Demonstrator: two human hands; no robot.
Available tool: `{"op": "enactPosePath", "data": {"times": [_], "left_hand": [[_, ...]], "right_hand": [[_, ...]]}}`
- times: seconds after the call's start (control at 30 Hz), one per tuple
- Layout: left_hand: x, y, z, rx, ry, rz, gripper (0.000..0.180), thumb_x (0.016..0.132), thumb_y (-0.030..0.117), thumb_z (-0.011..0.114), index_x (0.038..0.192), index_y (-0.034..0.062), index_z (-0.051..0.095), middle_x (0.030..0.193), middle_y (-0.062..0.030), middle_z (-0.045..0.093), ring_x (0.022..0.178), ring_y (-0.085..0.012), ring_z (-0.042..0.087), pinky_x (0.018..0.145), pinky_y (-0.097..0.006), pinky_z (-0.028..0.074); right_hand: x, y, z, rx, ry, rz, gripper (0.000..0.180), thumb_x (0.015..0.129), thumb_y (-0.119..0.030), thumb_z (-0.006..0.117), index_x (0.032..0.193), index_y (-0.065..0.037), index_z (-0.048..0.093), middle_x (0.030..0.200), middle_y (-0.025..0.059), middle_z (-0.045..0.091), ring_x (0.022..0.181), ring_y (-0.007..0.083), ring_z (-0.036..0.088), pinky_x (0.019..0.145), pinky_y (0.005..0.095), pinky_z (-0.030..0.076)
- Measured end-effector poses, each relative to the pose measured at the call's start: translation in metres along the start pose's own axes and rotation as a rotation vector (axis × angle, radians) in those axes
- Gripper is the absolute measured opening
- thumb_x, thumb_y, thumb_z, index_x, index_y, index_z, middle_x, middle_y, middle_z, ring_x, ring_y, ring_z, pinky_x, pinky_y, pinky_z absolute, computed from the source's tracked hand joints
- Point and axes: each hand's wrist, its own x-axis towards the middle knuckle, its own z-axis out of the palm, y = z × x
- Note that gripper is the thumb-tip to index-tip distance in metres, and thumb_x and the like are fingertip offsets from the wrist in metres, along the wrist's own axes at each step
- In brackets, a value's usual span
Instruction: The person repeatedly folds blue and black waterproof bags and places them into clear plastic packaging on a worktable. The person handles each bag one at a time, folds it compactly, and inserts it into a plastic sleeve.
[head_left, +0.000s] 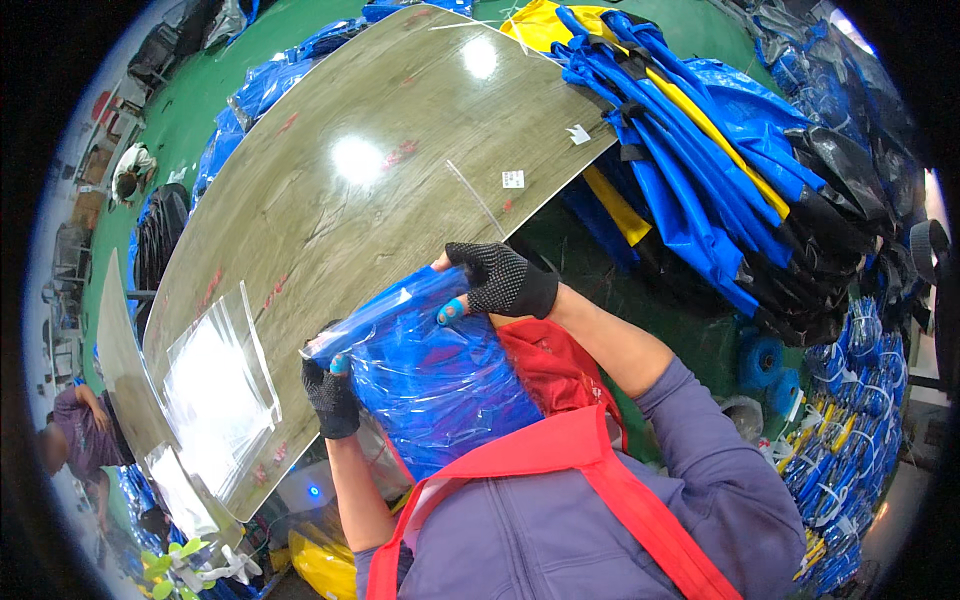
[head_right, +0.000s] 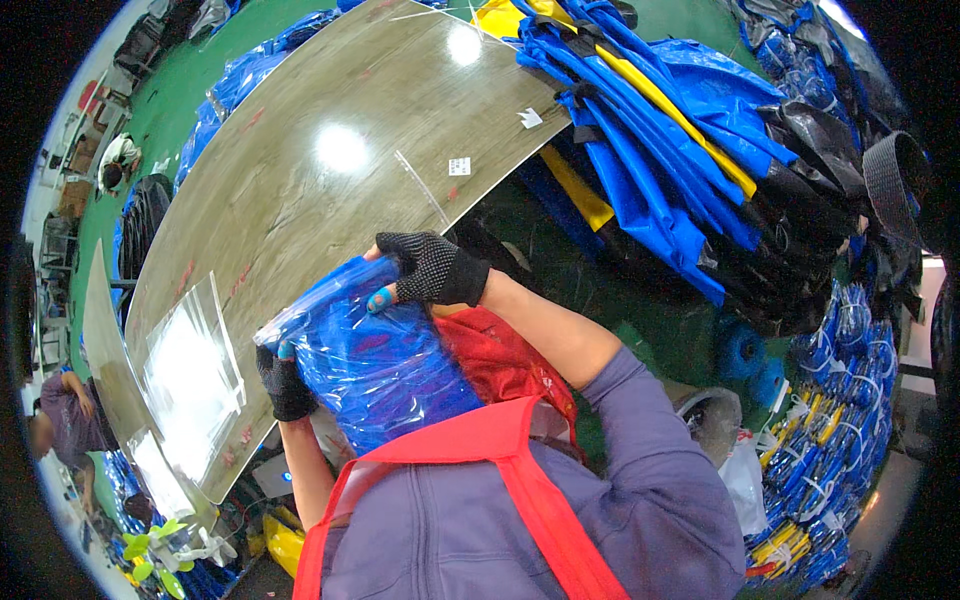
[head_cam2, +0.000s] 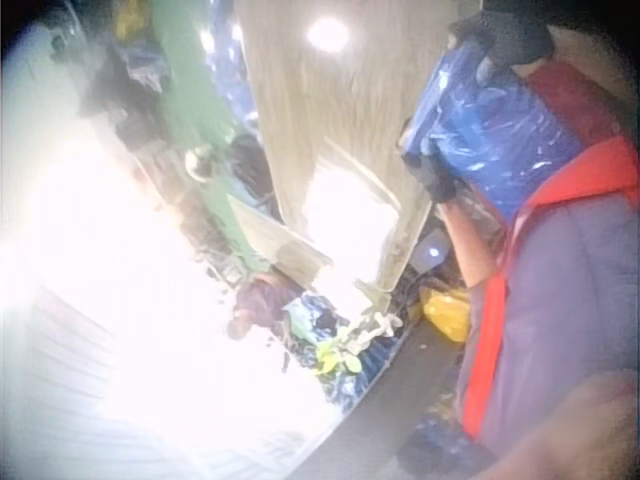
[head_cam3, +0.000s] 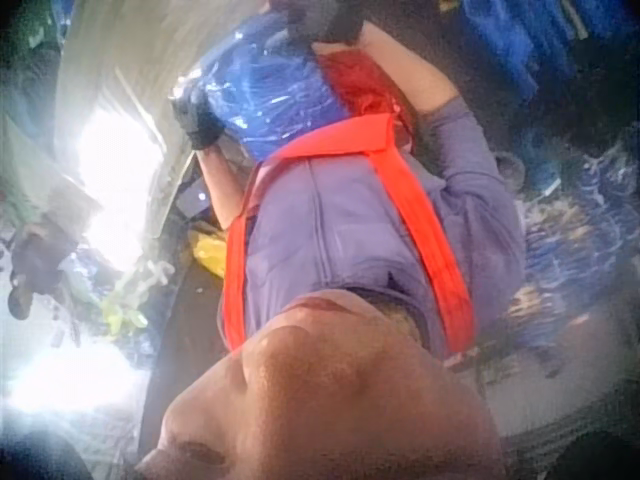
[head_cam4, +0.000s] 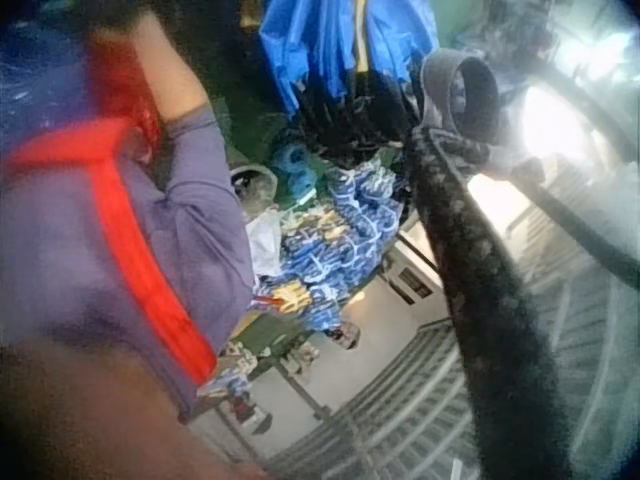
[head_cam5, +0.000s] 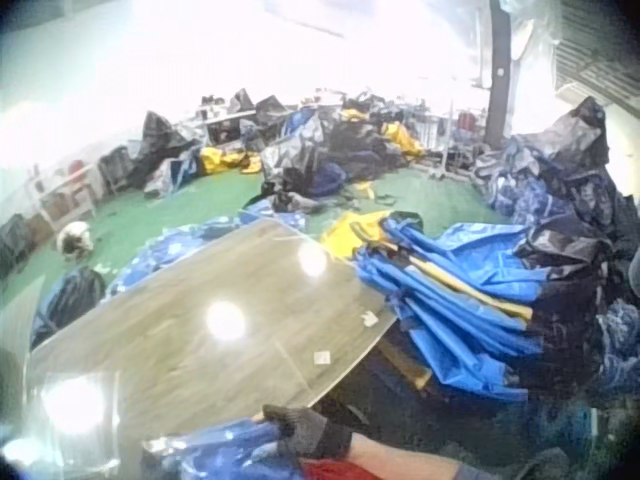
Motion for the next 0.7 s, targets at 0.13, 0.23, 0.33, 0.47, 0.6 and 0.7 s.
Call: {"op": "enactPosePath", "data": {"times": [0.13,0.23,0.33,0.47,0.6,0.7], "left_hand": [[0.003,-0.004,-0.007,-0.065,0.085,-0.049,0.03,0.085,0.015,0.066,0.112,0.004,0.059,0.102,-0.0056,0.064,0.09,-0.0157,0.06,0.082,-0.03,0.049],[0.001,0.0,-0.009,0.019,0.055,-0.093,0.038,0.086,0.026,0.065,0.115,0.0029,0.058,0.105,-0.0071,0.062,0.094,-0.0176,0.058,0.085,-0.031,0.047],[0.0,0.007,-0.005,-0.099,-0.095,-0.043,0.059,0.083,0.043,0.066,0.123,0.0019,0.053,0.117,-0.0104,0.057,0.107,-0.0229,0.055,0.096,-0.036,0.043],[0.001,0.015,-0.001,-0.242,-0.082,-0.063,0.051,0.088,0.048,0.061,0.11,0.0028,0.059,0.107,-0.0089,0.06,0.101,-0.0203,0.056,0.094,-0.035,0.043],[0.004,0.008,-0.009,0.134,0.178,0.103,0.034,0.095,0.038,0.055,0.09,0.0053,0.063,0.084,-0.0014,0.059,0.079,-0.0098,0.049,0.072,-0.027,0.04],[0.014,0.009,-0.016,0.189,0.138,0.134,0.033,0.096,0.036,0.054,0.089,0.0049,0.061,0.08,-0.0004,0.057,0.073,-0.0093,0.048,0.067,-0.025,0.039]], "right_hand": [[0.015,-0.012,0.004,-0.197,0.044,0.048,0.052,0.074,-0.035,0.08,0.105,0.002,0.062,0.097,0.0151,0.068,0.092,0.0157,0.063,0.082,0.0324,0.051],[0.018,-0.013,0.003,-0.194,-0.021,0.09,0.045,0.077,-0.023,0.079,0.112,0.0,0.063,0.108,0.0132,0.067,0.1,0.0172,0.062,0.09,0.0312,0.049],[0.013,-0.011,0.0,0.034,-0.048,-0.002,0.038,0.083,-0.022,0.073,0.113,-0.001,0.065,0.113,0.0135,0.066,0.105,0.0176,0.06,0.095,0.0319,0.046],[0.01,-0.011,0.001,0.035,0.067,-0.126,0.027,0.094,-0.018,0.059,0.112,0.0,0.066,0.11,0.012,0.067,0.104,0.0162,0.061,0.094,0.0307,0.046],[0.018,-0.011,0.008,0.097,0.143,-0.102,0.031,0.097,-0.028,0.055,0.102,0.001,0.067,0.092,0.0078,0.069,0.09,0.0129,0.063,0.085,0.0291,0.049],[0.032,-0.007,0.009,-0.043,0.231,-0.142,0.031,0.097,-0.03,0.056,0.094,0.0,0.065,0.083,0.0044,0.066,0.081,0.0105,0.06,0.077,0.0286,0.049]]}}
